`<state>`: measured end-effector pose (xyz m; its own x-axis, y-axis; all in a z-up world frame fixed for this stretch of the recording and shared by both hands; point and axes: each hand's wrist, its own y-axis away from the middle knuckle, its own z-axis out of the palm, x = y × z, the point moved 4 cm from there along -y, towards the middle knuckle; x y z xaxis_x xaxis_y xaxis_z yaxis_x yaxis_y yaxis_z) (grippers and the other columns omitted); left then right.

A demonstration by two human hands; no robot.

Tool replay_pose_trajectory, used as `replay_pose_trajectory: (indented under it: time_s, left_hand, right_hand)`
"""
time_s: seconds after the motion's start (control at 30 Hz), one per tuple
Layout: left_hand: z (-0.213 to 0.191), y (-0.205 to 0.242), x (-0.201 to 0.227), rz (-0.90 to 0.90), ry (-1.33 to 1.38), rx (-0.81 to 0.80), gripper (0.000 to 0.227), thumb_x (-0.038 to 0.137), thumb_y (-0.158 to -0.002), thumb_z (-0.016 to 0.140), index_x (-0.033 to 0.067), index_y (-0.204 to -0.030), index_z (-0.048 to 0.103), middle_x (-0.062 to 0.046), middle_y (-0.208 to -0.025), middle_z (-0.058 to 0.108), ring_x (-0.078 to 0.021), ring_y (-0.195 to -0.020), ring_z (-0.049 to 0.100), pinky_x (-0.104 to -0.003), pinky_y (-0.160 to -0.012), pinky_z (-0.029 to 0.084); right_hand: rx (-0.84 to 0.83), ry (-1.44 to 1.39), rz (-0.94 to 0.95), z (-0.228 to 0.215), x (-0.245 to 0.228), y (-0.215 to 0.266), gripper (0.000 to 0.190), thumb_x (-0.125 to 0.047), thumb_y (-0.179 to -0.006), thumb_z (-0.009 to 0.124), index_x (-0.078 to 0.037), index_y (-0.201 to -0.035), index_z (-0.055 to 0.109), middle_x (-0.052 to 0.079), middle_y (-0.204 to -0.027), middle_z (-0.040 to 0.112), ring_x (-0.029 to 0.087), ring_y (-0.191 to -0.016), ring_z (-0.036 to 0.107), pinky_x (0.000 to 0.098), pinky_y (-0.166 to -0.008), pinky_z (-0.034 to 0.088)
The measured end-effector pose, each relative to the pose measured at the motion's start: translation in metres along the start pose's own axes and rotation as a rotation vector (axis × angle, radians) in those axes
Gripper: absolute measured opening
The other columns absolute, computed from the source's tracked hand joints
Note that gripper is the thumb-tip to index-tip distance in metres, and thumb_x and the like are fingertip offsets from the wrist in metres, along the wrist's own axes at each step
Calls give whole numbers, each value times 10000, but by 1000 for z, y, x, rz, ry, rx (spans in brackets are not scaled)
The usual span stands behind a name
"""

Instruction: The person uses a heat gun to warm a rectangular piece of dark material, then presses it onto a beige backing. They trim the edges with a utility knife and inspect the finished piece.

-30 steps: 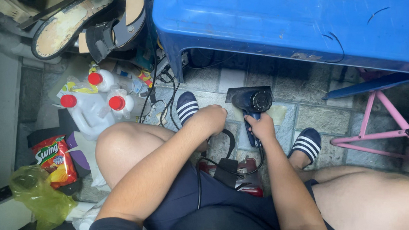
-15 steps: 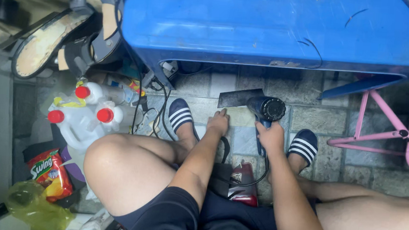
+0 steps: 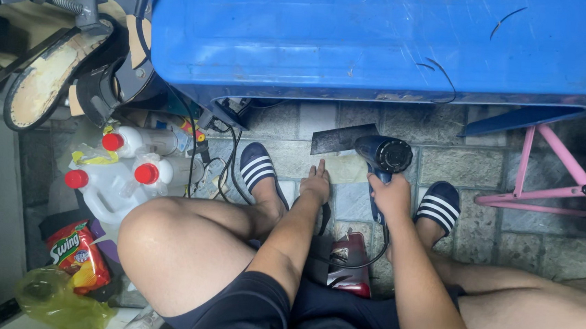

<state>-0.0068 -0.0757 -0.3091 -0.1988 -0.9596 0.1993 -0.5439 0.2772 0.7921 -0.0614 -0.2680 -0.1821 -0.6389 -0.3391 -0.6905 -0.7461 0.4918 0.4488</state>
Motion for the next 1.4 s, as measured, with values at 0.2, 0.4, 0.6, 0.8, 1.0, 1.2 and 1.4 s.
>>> replay_pose_trajectory:
  time_s: [0.2,0.4,0.6,0.8,1.0,1.2,1.4]
  left_hand:
    - [-19,2,-9,27,-14,52,495,28,-917,550,25,-1411,578,-94,-1691,288,-287,-1474,420,-448,-1146,428]
    - [-134,23,-60,-55,-19,46,333,3,-728,755,30,-1060,767,-202,-1218,701,-345,-1167,676,-433,-959,566]
    - [-232,164,-51,132,-91,355,269,98,-907,632,43,-1152,729,-231,-1208,685,-387,-1154,648,-474,-954,534]
    - [-221,259,-33,478,219,355,347,172,-901,682,51,-1226,698,-216,-1229,688,-401,-1154,627,-446,-983,486]
    - [-208,218,-48,-13,-120,128,326,116,-885,707,24,-1196,745,-233,-1253,688,-369,-1183,672,-427,-997,552]
    - [-210,206,-31,171,49,304,384,195,-912,687,70,-1274,688,-216,-1237,685,-371,-1185,640,-436,-1009,515]
    - [-216,221,-18,129,6,251,355,195,-929,670,89,-1267,691,-208,-1257,668,-369,-1186,636,-436,-1001,519]
  right_hand:
    - [-125,-7,-10,21,-15,0,381,-308,-855,795,63,-881,711,155,-647,714,210,-541,696,369,-567,542]
    - [-272,-36,2,56,-29,6,376,-298,-857,782,57,-938,685,141,-667,711,206,-518,672,357,-516,538]
    - [-294,-52,-77,74,-33,11,372,-288,-849,776,39,-991,671,130,-703,715,183,-529,686,337,-499,547]
    - [-277,0,-22,63,-31,9,365,-290,-862,769,40,-985,674,142,-687,704,203,-516,669,353,-474,520]
    - [-275,-106,-18,49,-29,11,310,-266,-873,762,32,-940,708,126,-664,695,185,-499,647,336,-463,510]
    - [-309,-155,-69,60,-29,16,297,-244,-855,778,31,-942,708,86,-671,703,152,-518,663,321,-475,534]
    - [-306,-49,-69,67,-7,7,340,-269,-844,778,25,-989,690,123,-691,711,196,-520,676,348,-519,547]
